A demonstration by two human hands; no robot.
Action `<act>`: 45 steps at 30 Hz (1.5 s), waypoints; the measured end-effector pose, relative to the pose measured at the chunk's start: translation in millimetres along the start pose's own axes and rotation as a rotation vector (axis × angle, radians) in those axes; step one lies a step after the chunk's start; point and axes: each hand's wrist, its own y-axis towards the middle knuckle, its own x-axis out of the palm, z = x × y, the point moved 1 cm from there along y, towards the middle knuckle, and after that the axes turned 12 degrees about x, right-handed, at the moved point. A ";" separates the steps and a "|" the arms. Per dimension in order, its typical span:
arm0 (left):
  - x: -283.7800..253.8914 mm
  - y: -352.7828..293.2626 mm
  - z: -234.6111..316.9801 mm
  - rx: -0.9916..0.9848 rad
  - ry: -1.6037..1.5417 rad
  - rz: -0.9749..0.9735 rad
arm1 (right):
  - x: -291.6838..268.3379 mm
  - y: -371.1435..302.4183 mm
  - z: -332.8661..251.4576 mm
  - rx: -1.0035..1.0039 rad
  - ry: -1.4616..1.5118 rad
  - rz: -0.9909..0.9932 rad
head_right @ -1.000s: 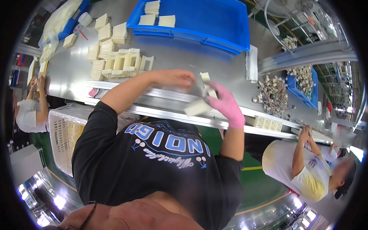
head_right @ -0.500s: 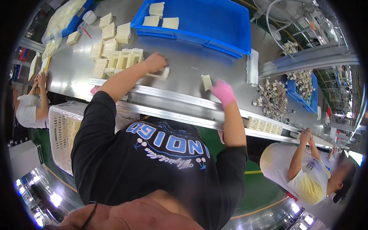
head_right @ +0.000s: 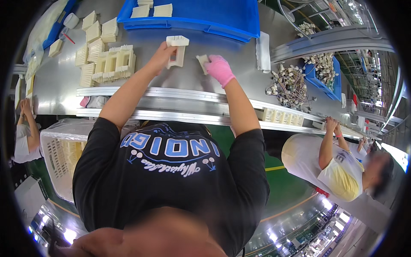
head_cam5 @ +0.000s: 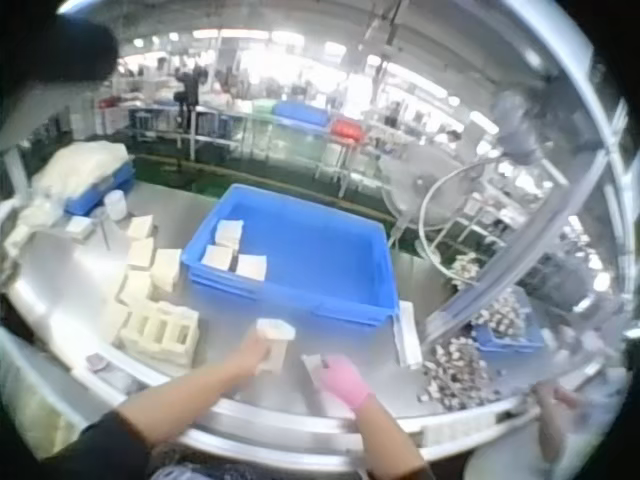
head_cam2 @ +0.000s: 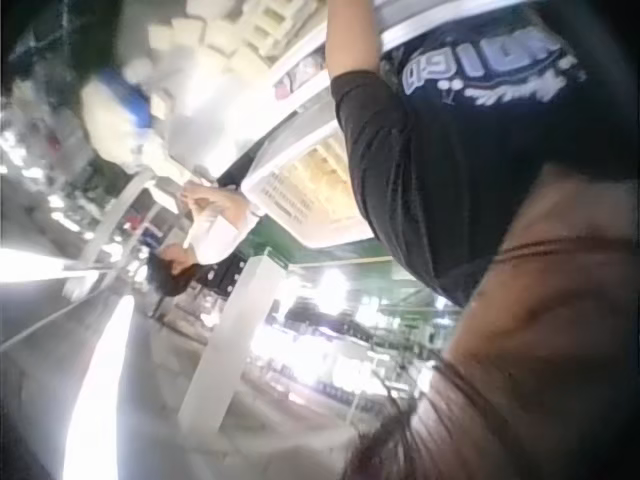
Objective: Assembling white plastic housing components and placing them on a conveyor belt on a production line.
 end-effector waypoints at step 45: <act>-10.9 -33.1 55.0 0.151 0.193 -0.828 | -63.6 -128.2 14.8 -0.074 0.498 -0.118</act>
